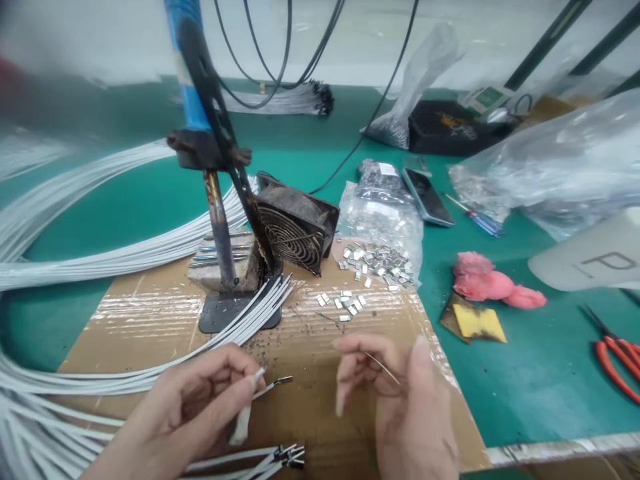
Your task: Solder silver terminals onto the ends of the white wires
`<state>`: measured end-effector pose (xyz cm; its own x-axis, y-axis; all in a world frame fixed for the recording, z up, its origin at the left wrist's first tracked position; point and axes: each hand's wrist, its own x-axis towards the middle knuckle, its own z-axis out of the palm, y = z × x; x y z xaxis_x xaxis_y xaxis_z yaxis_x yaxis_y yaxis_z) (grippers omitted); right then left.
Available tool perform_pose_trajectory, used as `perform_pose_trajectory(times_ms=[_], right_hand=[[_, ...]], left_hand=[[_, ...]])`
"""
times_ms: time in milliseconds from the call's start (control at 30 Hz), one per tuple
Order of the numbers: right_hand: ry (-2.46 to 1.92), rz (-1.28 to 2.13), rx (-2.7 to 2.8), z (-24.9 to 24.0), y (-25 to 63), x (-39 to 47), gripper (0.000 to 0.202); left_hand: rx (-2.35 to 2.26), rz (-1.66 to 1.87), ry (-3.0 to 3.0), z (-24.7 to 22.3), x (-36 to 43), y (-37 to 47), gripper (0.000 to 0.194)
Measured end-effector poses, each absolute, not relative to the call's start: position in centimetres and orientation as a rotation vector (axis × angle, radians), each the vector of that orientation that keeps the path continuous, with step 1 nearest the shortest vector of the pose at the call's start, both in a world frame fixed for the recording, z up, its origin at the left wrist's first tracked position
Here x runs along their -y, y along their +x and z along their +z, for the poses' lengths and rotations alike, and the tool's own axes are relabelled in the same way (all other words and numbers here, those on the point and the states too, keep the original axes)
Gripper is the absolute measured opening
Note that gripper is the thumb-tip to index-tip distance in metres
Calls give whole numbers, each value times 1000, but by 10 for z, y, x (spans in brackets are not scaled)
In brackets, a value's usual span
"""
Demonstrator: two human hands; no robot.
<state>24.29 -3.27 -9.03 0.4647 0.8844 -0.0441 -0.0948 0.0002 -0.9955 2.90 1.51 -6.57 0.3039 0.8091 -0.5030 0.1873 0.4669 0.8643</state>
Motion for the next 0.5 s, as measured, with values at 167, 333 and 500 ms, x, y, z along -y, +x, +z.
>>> perform_pose_trajectory(times_ms=[167,333,500], right_hand=[[-1558,851,842,-95,214,31,44],[-1470,1014,949,-81,187,17,11],[-1426,1093,982,-80,181,15,13]], left_hand=[[-1237,571,910,-68,-24,25,47],[-1227,578,818,-60,-23,26,53],[-1223,557,766,-54,-23,25,55]])
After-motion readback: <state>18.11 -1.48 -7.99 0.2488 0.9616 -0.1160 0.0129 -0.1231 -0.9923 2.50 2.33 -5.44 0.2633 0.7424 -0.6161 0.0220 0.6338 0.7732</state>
